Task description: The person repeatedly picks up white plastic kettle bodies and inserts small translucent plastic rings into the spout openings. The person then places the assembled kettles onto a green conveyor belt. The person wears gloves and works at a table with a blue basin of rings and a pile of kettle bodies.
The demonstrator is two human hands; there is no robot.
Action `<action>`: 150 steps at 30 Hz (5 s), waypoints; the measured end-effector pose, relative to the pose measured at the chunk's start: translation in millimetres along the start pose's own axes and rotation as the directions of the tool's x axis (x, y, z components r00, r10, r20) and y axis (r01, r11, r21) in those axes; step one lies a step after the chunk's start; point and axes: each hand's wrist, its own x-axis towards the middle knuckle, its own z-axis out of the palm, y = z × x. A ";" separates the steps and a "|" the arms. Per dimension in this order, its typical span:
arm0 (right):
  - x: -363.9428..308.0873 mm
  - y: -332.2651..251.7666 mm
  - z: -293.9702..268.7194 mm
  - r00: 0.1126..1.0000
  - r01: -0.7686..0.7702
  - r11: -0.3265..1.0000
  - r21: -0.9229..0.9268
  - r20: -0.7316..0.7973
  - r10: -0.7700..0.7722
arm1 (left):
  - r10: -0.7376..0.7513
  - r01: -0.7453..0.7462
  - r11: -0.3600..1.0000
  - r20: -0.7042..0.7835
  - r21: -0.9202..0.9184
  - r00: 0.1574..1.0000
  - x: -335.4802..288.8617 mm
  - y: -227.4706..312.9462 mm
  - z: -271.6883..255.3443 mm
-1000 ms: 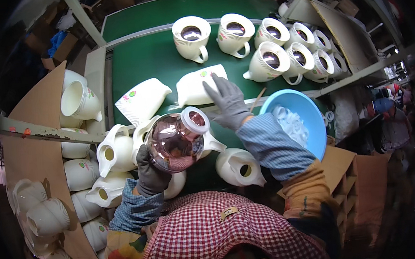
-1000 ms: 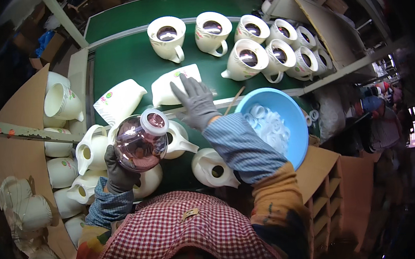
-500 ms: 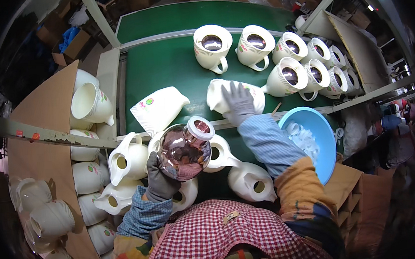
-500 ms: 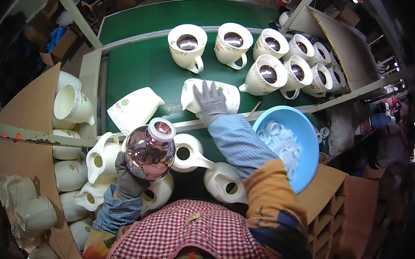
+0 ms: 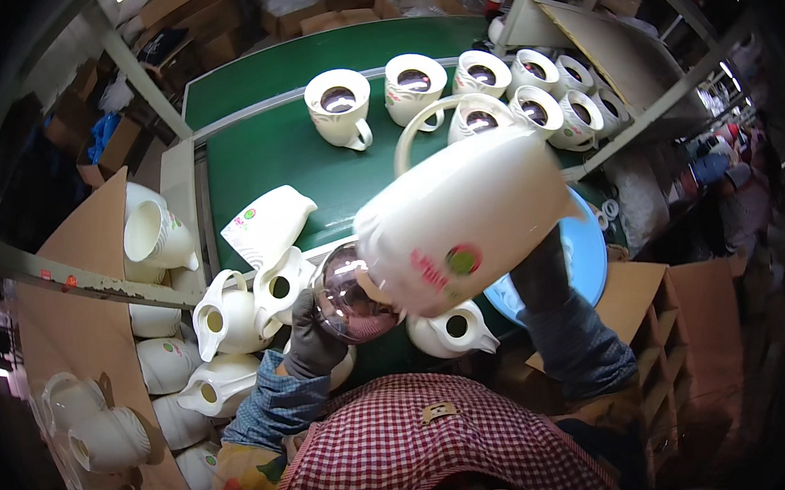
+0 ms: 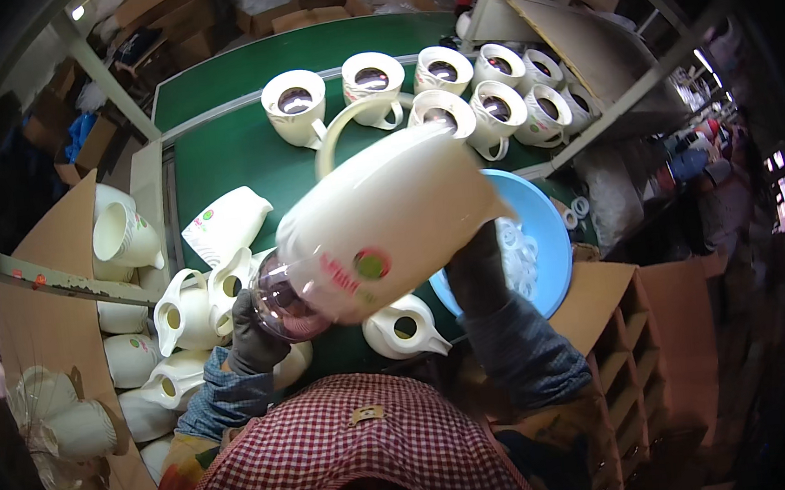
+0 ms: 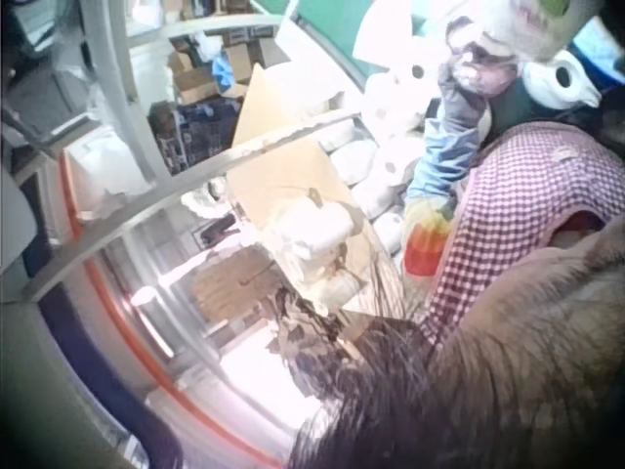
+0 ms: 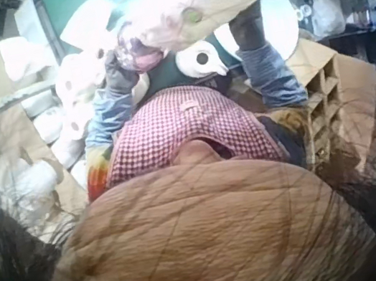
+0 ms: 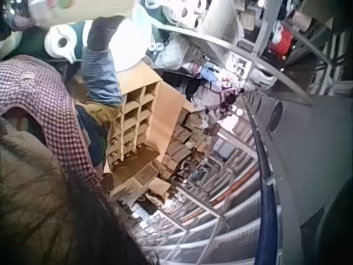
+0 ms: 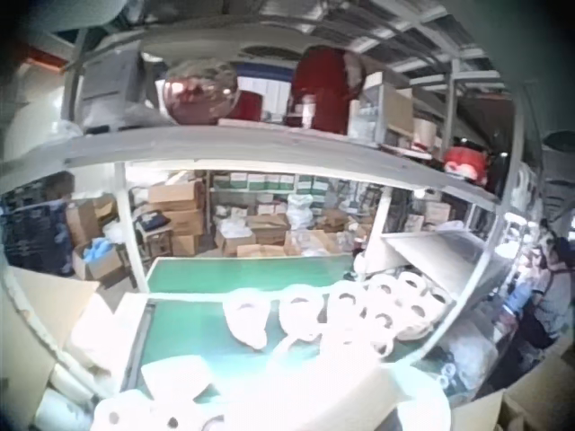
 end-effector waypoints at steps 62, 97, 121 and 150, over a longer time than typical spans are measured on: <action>-89.9 -3.6 -20.5 0.855 0.058 0.916 -0.397 0.494 0.160 | -0.201 -0.358 -0.715 0.315 0.600 0.928 306.7 18.6 -25.6; -533.0 -102.4 -547.7 -0.152 -0.906 -0.418 0.068 -0.973 0.172 | -0.279 -0.322 -0.257 0.249 0.911 0.927 100.1 -29.4 53.7; -110.1 -135.5 -153.5 0.996 0.068 0.904 -0.422 0.079 -0.038 | -0.353 0.259 0.904 0.253 0.340 0.901 60.9 -106.4 101.9; 9.4 -21.8 -47.1 0.670 -0.675 0.688 0.269 0.615 0.417 | -0.124 0.124 0.992 -0.016 0.012 0.992 6.2 -44.9 -34.2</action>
